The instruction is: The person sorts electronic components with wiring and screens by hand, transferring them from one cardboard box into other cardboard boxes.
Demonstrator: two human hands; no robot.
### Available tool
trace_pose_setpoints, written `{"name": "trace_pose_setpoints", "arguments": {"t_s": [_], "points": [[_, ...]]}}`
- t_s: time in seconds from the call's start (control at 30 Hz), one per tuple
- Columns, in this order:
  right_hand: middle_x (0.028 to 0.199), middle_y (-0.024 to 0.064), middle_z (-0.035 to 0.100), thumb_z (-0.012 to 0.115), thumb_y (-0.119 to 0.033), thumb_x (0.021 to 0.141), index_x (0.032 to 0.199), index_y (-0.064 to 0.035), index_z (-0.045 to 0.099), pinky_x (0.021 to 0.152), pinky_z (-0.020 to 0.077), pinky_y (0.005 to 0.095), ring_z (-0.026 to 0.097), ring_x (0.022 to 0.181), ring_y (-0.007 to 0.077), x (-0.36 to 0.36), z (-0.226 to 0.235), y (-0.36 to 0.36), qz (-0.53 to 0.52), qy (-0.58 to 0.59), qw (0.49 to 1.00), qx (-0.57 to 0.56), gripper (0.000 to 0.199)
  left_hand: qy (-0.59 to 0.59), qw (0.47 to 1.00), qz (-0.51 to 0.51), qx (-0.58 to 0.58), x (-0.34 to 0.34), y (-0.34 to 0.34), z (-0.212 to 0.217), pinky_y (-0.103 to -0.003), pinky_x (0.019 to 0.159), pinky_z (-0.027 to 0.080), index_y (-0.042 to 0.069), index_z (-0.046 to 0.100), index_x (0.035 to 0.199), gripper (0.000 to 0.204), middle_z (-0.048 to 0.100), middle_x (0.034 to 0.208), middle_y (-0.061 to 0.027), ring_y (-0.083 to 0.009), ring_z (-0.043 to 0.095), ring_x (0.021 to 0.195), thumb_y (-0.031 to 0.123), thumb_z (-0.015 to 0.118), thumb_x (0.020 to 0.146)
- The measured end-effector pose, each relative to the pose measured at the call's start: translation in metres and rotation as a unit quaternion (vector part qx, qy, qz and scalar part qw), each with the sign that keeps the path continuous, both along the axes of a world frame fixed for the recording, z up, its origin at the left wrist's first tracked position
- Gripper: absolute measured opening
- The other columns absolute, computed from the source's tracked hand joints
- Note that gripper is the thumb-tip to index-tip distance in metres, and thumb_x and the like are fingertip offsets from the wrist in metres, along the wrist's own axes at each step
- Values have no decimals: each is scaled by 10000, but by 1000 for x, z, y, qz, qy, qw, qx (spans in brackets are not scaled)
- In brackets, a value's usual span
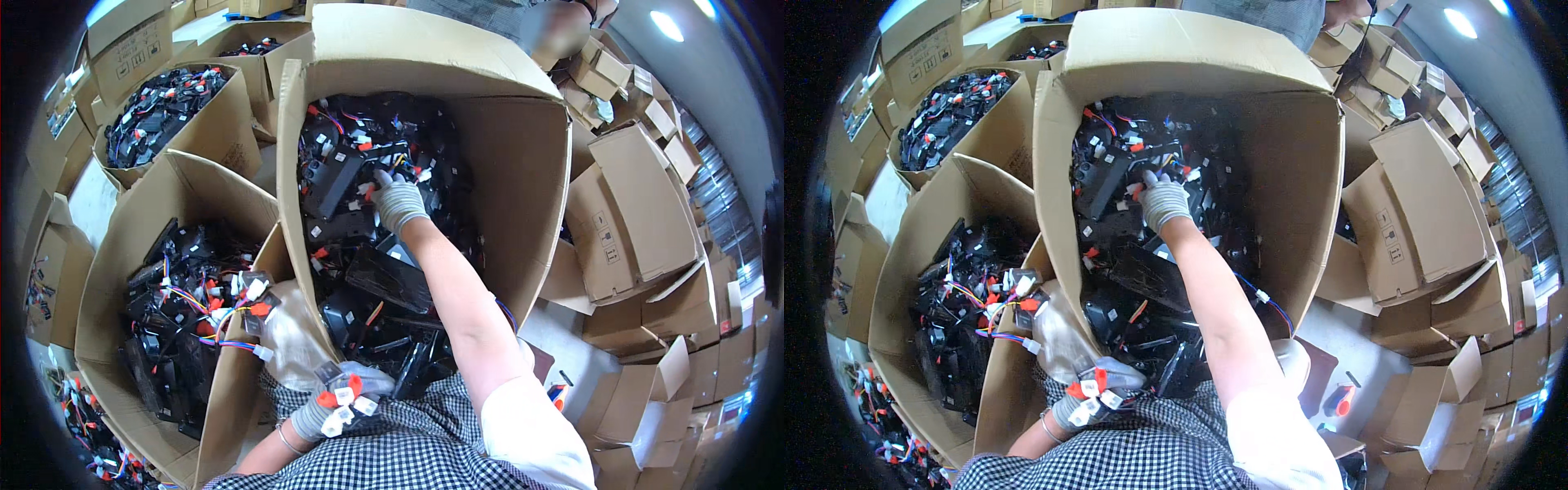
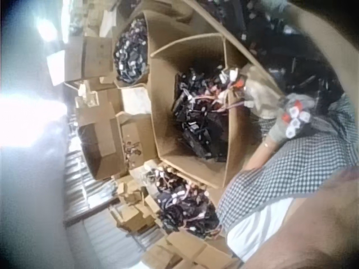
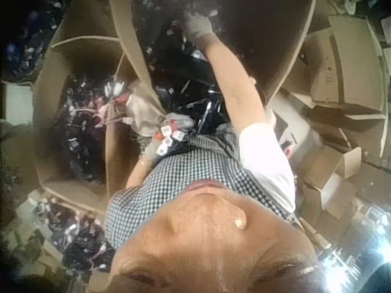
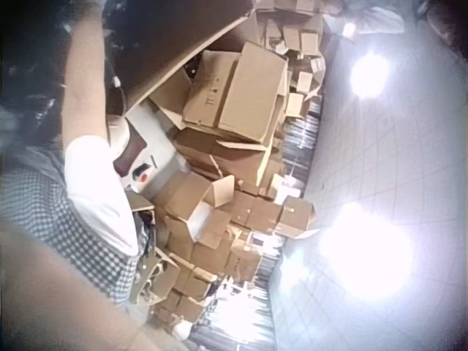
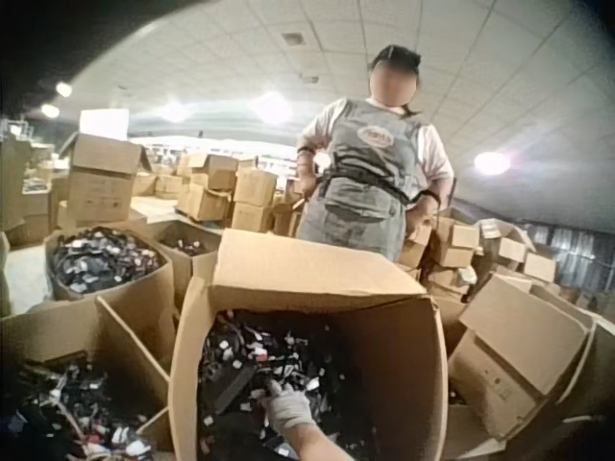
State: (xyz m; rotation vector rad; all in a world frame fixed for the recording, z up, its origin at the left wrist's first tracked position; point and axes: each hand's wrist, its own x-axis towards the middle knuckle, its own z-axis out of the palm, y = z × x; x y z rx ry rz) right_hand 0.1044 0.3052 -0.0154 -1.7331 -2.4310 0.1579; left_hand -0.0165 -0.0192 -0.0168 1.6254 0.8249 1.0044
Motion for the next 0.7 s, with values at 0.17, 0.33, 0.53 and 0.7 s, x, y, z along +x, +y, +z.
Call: {"name": "trace_pose_setpoints", "arguments": {"t_s": [0.17,0.33,0.53,0.7], "points": [[1076,151,591,575,-168,850,1045,-89,658,828,476,371,574,968,331,39,-45,16,56,7,998,-20,226,-72,995,-22,-63,4,3,12,-306,887,466,52,628,1114,291,641,1058,-92,-183,599,1000,132,595,836],[1024,137,581,650,-41,789,1001,-29,645,806,481,358,588,920,306,59,76,-155,227,312,919,80,212,-382,884,84,-256,12,-21,7,-394,770,529,67,362,1343,596,550,1156,-107,-243,613,918,312,621,866],[1051,107,565,627,-144,847,1028,-47,627,901,427,366,563,1002,282,89,74,-263,324,469,812,-124,205,-414,902,5,-123,36,20,24,-325,762,431,76,444,1045,357,445,930,-30,-160,471,819,338,592,853],[1070,32,587,589,-245,908,1121,-5,593,884,437,289,553,993,141,108,63,-309,81,686,666,-283,321,-375,892,-103,-231,42,19,42,-240,813,429,24,490,1194,454,521,1076,-40,-129,512,912,182,651,800]]}}
